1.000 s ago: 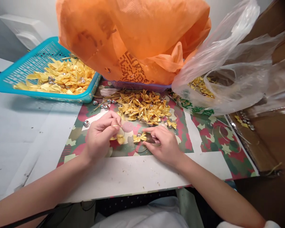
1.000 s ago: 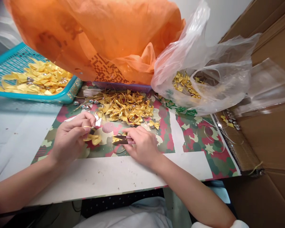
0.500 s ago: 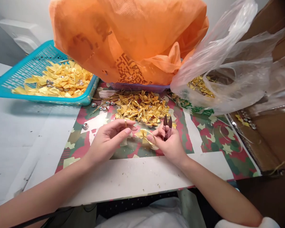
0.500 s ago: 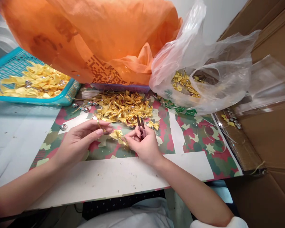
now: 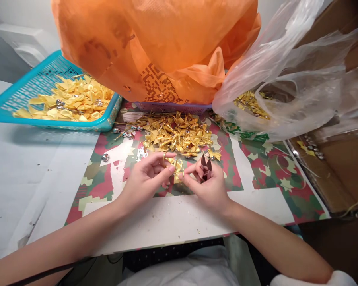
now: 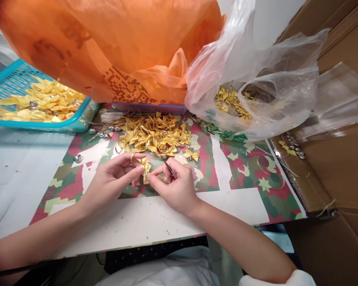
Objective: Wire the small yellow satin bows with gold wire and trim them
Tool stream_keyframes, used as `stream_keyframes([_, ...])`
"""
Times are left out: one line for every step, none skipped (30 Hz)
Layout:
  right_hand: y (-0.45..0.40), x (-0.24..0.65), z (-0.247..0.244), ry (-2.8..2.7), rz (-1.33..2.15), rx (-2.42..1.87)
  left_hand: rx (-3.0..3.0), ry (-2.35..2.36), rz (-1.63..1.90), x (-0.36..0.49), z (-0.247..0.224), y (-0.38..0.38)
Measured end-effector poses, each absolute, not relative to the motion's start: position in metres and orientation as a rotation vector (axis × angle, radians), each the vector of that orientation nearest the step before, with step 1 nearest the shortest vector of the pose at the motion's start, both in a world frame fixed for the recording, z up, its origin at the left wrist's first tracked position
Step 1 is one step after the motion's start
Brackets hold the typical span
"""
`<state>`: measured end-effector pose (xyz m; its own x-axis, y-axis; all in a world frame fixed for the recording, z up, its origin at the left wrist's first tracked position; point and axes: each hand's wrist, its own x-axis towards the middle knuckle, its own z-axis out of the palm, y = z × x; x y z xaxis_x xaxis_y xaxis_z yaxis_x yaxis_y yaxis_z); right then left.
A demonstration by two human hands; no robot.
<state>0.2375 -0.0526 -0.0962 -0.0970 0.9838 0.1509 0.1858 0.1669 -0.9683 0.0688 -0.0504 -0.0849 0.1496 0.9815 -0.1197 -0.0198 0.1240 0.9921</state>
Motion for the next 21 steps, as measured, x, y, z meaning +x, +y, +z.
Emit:
stream_keyframes([-0.053,0.237,-0.097,-1.483,1.068,-1.192,1.12,1.129,1.009,0.07,-0.085,-0.051])
stream_keyframes([-0.053,0.237,-0.098,-1.475,1.084,-1.196,1.073,1.127,0.998,0.071,-0.085,-0.051])
stream_keyframes([-0.053,0.237,-0.099,-1.463,1.095,-1.197,1.027,1.131,0.993,0.072,-0.085,-0.051])
stream_keyframes([-0.053,0.237,-0.099,-1.451,1.1,-1.196,0.986,1.135,0.994,0.072,-0.085,-0.052])
stream_keyframes([-0.053,0.237,-0.1,-1.441,1.098,-1.195,0.95,1.14,0.999,0.072,-0.086,-0.052])
stream_keyframes([-0.053,0.237,-0.101,-1.435,1.094,-1.196,0.921,1.148,0.999,0.072,-0.087,-0.053])
stream_keyframes([-0.053,0.236,-0.102,-1.433,1.09,-1.203,0.896,1.159,0.99,0.072,-0.088,-0.053])
stream_keyframes([-0.053,0.236,-0.102,-1.435,1.087,-1.212,0.872,1.174,0.968,0.071,-0.089,-0.054])
stream_keyframes([-0.053,0.236,-0.102,-1.438,1.088,-1.218,0.854,1.184,0.939,0.071,-0.09,-0.054])
stream_keyframes([-0.053,0.236,-0.102,-1.446,1.094,-1.215,0.842,1.191,0.907,0.07,-0.092,-0.054])
stream_keyframes([-0.053,0.235,-0.102,-1.46,1.101,-1.202,0.841,1.19,0.877,0.068,-0.094,-0.054])
stream_keyframes([-0.052,0.235,-0.102,-1.48,1.103,-1.181,0.848,1.181,0.858,0.067,-0.096,-0.055])
stream_keyframes([-0.052,0.236,-0.101,-1.507,1.095,-1.158,0.862,1.163,0.852,0.066,-0.098,-0.055])
stream_keyframes([-0.052,0.237,-0.101,-1.539,1.078,-1.135,0.877,1.143,0.856,0.065,-0.1,-0.054])
stream_keyframes([-0.052,0.238,-0.1,-1.578,1.057,-1.113,0.888,1.126,0.868,0.063,-0.102,-0.054])
stream_keyframes([-0.051,0.241,-0.099,-1.623,1.035,-1.087,0.894,1.111,0.879,0.063,-0.103,-0.054])
stream_keyframes([-0.051,0.243,-0.099,-1.674,1.015,-1.056,0.896,1.096,0.892,0.062,-0.104,-0.054])
stream_keyframes([-0.05,0.247,-0.099,-1.732,0.999,-1.019,0.899,1.084,0.901,0.062,-0.104,-0.054])
stream_keyframes([-0.049,0.25,-0.099,-1.797,0.982,-0.982,0.901,1.073,0.908,0.062,-0.103,-0.054])
stream_keyframes([-0.049,0.254,-0.099,-1.863,0.958,-0.954,0.904,1.063,0.92,0.062,-0.102,-0.053])
stream_keyframes([-0.048,0.257,-0.099,-1.929,0.925,-0.946,0.911,1.049,0.94,0.063,-0.1,-0.053])
